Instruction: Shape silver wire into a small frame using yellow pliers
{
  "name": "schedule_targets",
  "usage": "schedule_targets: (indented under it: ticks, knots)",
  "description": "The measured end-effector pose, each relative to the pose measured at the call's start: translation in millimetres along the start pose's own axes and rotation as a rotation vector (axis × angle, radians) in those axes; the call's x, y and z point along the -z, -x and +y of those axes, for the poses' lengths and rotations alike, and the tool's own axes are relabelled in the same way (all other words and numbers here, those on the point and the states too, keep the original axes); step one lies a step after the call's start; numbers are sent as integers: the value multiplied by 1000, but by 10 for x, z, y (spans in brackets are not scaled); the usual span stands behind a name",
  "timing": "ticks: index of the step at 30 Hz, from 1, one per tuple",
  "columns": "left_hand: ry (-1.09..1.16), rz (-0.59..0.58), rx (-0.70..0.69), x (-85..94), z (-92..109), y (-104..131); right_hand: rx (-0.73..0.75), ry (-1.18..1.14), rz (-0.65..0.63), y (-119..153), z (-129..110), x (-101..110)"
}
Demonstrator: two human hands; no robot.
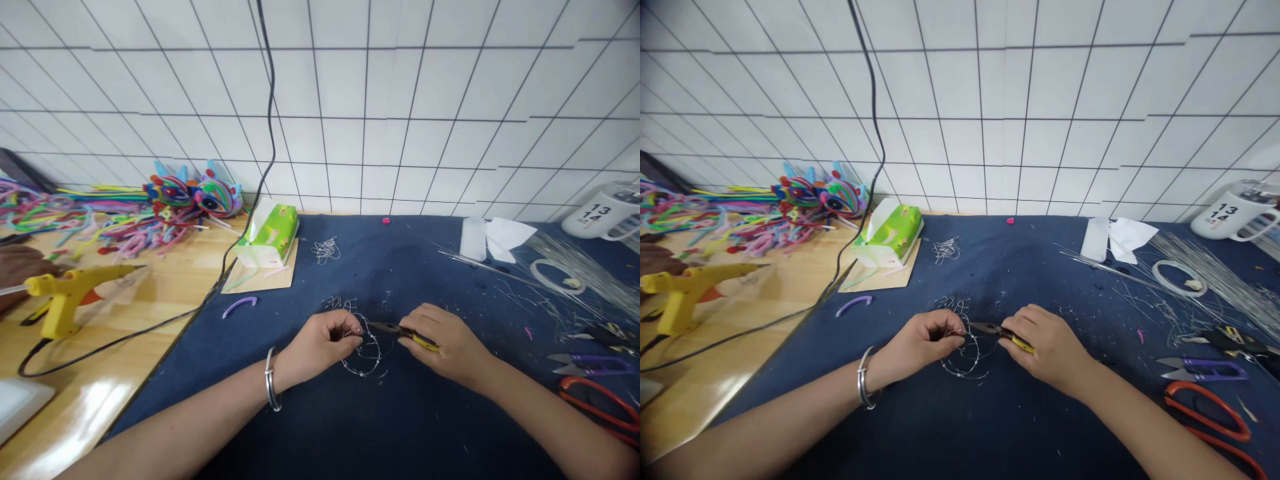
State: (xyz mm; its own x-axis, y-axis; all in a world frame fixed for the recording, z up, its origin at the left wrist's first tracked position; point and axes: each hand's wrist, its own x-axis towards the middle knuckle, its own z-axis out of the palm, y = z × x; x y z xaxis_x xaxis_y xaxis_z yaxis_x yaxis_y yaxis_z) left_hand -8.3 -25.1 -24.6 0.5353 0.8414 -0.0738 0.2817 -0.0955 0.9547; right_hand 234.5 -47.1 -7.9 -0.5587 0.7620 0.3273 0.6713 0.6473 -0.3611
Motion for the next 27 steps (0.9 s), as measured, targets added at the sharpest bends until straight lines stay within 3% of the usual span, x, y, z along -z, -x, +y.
schedule_targets:
  ticks: [11,27]
  knots:
    - [18,-18,0,-17,5,-3,26,-21,42,14,8,-75]
    - [-24,-19,-3,-39,-2,0,-1,-25,7,22,-11,-118]
